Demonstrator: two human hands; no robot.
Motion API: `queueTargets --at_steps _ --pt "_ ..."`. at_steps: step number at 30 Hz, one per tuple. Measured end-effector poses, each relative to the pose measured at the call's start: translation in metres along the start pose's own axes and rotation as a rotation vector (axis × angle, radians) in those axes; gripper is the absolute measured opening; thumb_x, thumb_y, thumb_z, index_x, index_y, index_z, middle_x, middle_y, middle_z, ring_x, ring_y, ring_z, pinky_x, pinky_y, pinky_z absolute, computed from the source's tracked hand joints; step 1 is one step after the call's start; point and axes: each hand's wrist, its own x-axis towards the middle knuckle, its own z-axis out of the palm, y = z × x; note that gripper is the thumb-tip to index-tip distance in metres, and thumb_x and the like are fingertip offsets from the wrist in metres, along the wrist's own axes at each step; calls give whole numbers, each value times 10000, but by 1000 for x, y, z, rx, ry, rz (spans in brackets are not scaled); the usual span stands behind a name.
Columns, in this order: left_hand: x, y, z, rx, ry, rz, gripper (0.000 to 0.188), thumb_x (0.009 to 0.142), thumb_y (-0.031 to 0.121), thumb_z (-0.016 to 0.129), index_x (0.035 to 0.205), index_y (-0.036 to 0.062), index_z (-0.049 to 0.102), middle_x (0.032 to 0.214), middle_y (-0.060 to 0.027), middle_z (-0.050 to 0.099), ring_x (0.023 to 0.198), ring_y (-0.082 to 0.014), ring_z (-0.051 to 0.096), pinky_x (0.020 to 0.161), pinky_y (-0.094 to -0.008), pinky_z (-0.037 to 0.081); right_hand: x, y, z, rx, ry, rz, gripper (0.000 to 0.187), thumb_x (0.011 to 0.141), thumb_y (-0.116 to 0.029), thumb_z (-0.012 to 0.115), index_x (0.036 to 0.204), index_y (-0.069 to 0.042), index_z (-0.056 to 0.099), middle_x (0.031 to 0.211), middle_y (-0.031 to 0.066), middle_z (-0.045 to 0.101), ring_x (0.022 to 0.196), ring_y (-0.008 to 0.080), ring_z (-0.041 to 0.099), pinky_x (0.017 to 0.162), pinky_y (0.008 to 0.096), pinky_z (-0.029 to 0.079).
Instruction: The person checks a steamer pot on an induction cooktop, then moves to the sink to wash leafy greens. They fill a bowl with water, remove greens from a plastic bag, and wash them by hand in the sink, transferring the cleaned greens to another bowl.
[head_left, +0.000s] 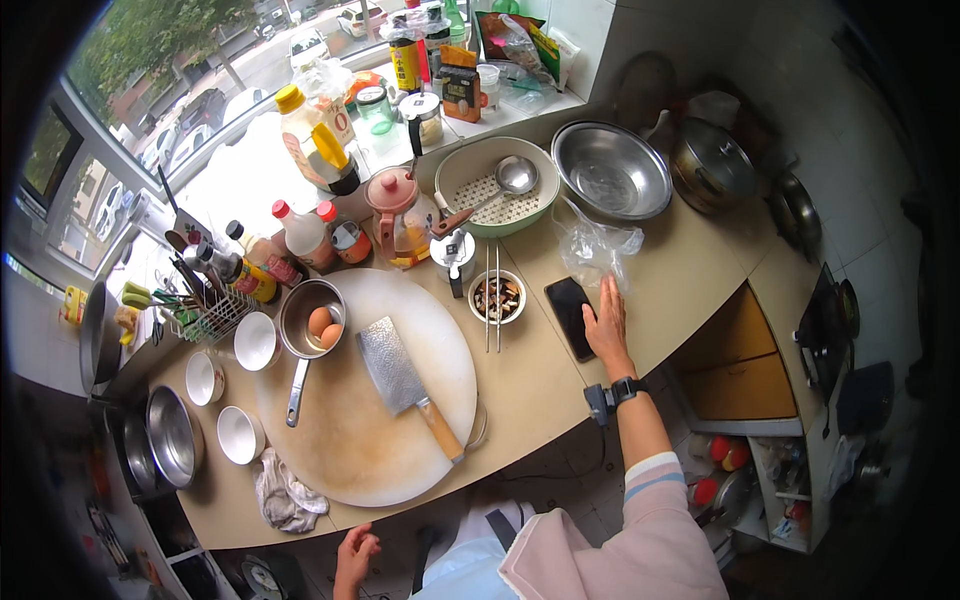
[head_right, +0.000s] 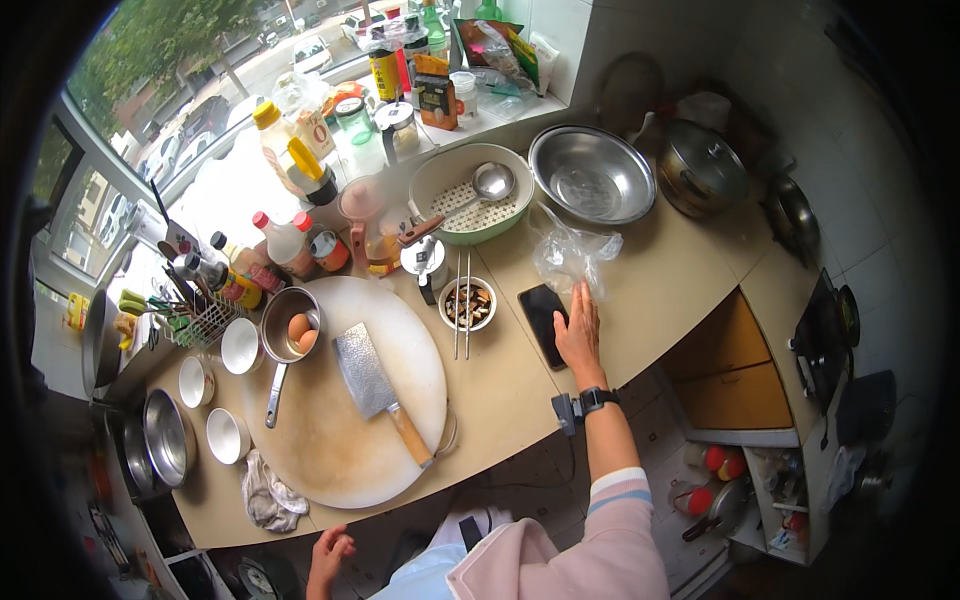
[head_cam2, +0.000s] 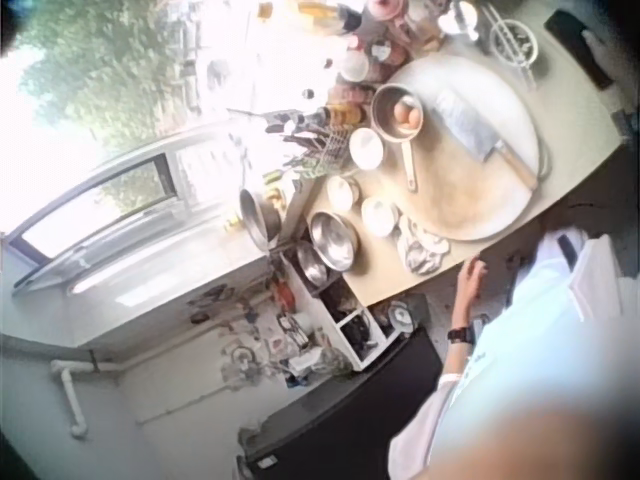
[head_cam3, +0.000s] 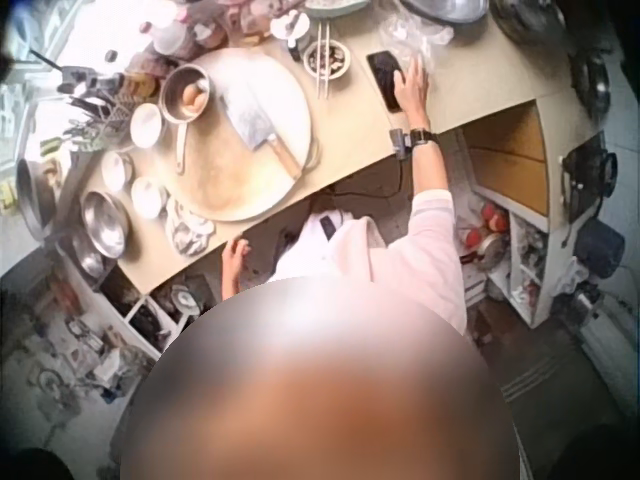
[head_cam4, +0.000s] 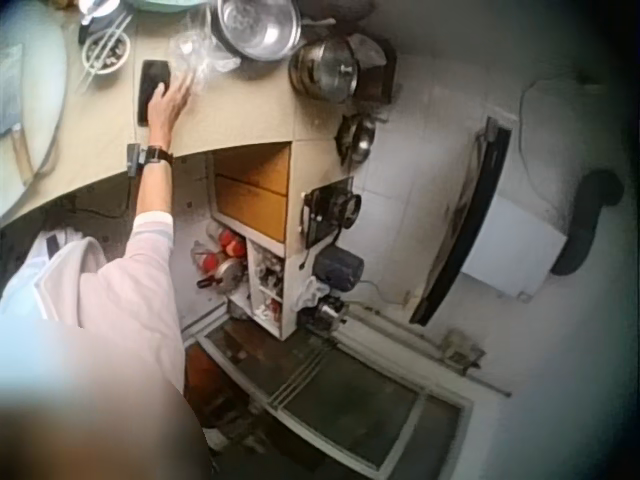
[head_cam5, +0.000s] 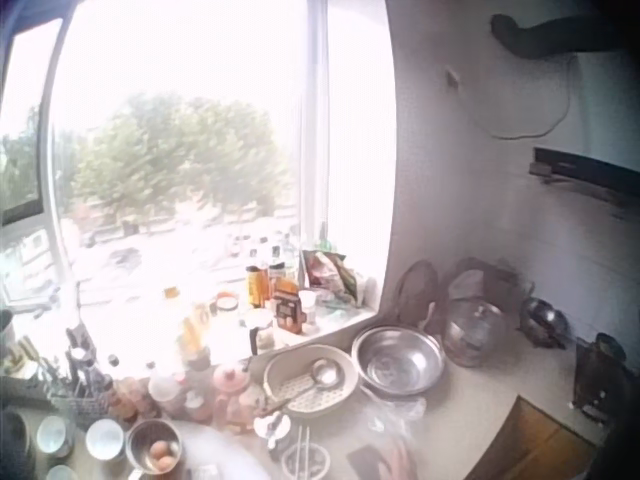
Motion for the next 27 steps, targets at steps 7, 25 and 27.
queueTargets --at_steps 7,25,27 --pt "32 110 72 -109 -383 174 591 892 250 618 1388 10 403 1192 -122 557 1100 -219 572 978 -339 444 -77 -60 -51 85 44 -106 647 887 -162 586 1427 52 300 1520 192 246 1362 357 303 1113 417 267" --pt "-72 29 -51 -752 -528 314 733 845 349 675 1409 5 357 1313 -139 528 1177 -255 533 987 -395 447 -378 -372 -58 567 -648 -1172 476 768 -138 697 1205 -3 565 1270 133 555 1190 263 523 1041 401 387" --pt "-95 10 -82 -537 -356 335 461 896 169 604 1284 -58 501 1132 -141 637 1004 -218 627 873 -334 513 -403 -401 -45 606 -786 -1227 450 757 -126 699 1177 -14 583 1196 135 582 1146 274 541 1017 404 404"
